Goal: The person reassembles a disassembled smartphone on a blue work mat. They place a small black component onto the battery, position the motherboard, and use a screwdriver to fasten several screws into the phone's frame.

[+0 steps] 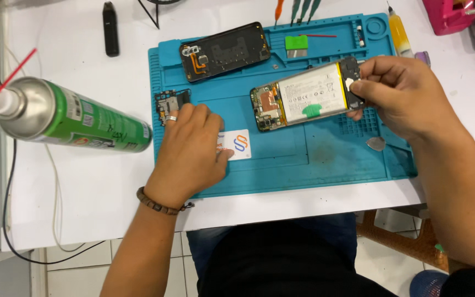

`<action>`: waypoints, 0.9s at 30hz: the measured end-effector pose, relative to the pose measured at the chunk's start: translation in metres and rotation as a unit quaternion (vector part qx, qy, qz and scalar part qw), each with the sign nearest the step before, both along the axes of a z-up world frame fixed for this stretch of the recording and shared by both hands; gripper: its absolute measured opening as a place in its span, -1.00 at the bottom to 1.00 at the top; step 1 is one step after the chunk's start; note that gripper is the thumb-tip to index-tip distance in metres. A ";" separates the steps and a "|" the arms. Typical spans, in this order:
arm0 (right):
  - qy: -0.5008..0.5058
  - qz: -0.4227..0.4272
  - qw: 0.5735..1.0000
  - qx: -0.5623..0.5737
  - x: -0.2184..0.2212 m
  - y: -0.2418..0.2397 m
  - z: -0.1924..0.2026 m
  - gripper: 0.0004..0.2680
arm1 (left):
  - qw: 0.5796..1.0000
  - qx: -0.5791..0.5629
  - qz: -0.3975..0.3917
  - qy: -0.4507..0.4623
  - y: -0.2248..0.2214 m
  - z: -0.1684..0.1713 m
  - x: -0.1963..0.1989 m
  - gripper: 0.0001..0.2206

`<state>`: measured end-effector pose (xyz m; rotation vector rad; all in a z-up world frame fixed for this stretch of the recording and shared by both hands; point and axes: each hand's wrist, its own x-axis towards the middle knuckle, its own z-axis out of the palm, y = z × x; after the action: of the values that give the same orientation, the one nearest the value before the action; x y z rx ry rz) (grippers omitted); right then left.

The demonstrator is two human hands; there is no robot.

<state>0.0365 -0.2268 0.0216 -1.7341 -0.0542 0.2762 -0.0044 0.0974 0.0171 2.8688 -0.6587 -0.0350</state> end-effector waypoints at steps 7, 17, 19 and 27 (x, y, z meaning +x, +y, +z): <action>0.036 0.004 0.995 -0.095 -0.023 0.008 0.003 -0.93 | 0.996 -0.085 -0.027 0.012 0.014 0.000 0.004 -0.72; 0.121 -0.013 0.992 -0.023 -0.052 0.036 -0.017 -0.91 | 0.922 -0.278 0.268 -0.019 0.061 0.015 -0.079 -0.87; 0.140 -0.029 0.987 -0.070 -0.050 0.047 -0.006 -0.91 | 0.904 -0.266 0.331 -0.055 0.073 -0.002 -0.091 -0.83; 0.032 -0.020 0.922 -0.386 -0.054 0.062 -0.002 -0.91 | 0.903 -0.156 0.357 -0.183 0.108 -0.045 -0.101 -0.91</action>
<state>-0.0173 -0.1646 0.0194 -2.5070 0.1597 0.3511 -0.1049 0.2055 -0.0279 2.6278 0.3486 0.6596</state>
